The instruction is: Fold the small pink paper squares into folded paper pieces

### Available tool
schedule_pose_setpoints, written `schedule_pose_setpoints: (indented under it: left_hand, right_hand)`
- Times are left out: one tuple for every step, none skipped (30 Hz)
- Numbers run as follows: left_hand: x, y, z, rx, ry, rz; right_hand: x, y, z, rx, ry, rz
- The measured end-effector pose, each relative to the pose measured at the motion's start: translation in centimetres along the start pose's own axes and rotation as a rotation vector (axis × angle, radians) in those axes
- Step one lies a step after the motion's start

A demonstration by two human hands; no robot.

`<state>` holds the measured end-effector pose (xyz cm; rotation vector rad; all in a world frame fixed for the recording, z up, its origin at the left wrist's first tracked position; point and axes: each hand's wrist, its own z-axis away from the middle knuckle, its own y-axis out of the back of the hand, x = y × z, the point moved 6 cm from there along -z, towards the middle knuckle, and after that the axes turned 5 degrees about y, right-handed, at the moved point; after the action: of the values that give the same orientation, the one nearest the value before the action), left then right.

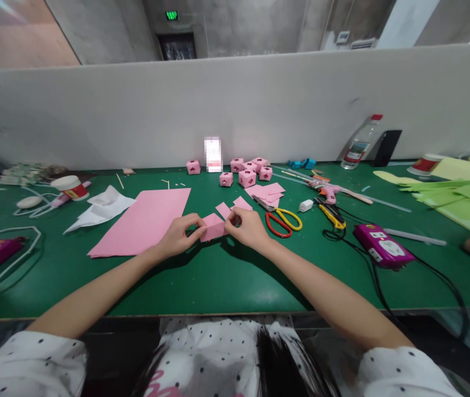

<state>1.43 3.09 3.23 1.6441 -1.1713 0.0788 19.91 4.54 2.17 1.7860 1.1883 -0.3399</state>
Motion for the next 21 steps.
schedule_pose_setpoints:
  left_hand:
    - [-0.1,0.1,0.0,-0.001,0.005,0.005]
    - [-0.2,0.1,0.0,-0.002,0.009,0.010]
    - [-0.3,0.1,0.0,-0.001,0.011,0.014]
    - [-0.3,0.1,0.0,-0.001,0.012,0.017]
    - [-0.3,0.1,0.1,0.000,0.014,0.019]
    - [-0.3,0.1,0.1,0.003,0.016,0.021]
    - [-0.2,0.0,0.1,0.006,0.016,0.022]
    - [-0.2,0.0,0.1,0.008,0.016,0.023]
    - [-0.1,0.0,0.1,0.010,0.016,0.023]
    - [-0.1,-0.1,0.1,0.011,0.015,0.022]
    - [0.0,-0.1,0.1,0.011,0.014,0.021]
    - [0.0,-0.1,0.1,0.009,0.014,0.019]
    - [0.0,-0.1,0.0,0.007,0.017,0.016]
    - [0.0,-0.1,0.0,0.006,0.022,0.015]
    - [-0.1,-0.1,0.0,0.005,0.029,0.014]
    - [-0.2,0.0,0.0,0.005,0.037,0.014]
    - [-0.3,0.0,-0.1,0.010,0.045,0.014]
    - [-0.5,0.1,-0.1,0.017,0.050,0.013]
    - [-0.7,0.1,-0.1,0.026,0.054,0.010]
    - [-0.9,0.2,-0.1,0.039,0.057,0.005]
    - [-1.0,0.3,-0.1,0.054,0.060,-0.002]
  right_hand:
    - [0.3,0.3,-0.1,0.013,-0.008,0.004]
    - [0.6,0.5,-0.2,0.025,-0.013,0.004]
    - [0.7,0.6,-0.2,0.033,-0.014,0.002]
    - [0.8,0.6,-0.3,0.036,-0.008,-0.007]
    - [0.6,0.5,-0.3,0.031,0.004,-0.023]
    - [0.4,0.3,-0.2,0.016,0.021,-0.044]
    - [0.0,0.0,-0.1,-0.010,0.044,-0.064]
    - [-0.5,-0.3,0.0,-0.044,0.071,-0.078]
    - [-0.9,-0.7,0.1,-0.080,0.100,-0.084]
    - [-1.3,-1.0,0.2,-0.113,0.127,-0.081]
    - [-1.6,-1.2,0.3,-0.138,0.149,-0.073]
    - [-1.8,-1.4,0.3,-0.151,0.163,-0.061]
    - [-1.8,-1.4,0.3,-0.151,0.168,-0.048]
    - [-1.7,-1.3,0.2,-0.144,0.165,-0.036]
    - [-1.5,-1.1,0.1,-0.137,0.157,-0.025]
    - [-1.3,-0.9,0.0,-0.125,0.146,-0.015]
    - [-0.9,-0.6,-0.2,-0.105,0.132,-0.008]
    - [-0.4,-0.2,-0.4,-0.077,0.114,-0.005]
    - [0.2,0.3,-0.6,-0.040,0.089,-0.005]
    - [0.8,0.9,-0.9,0.006,0.057,-0.004]
    - [1.5,1.5,-1.1,0.056,0.022,0.002]
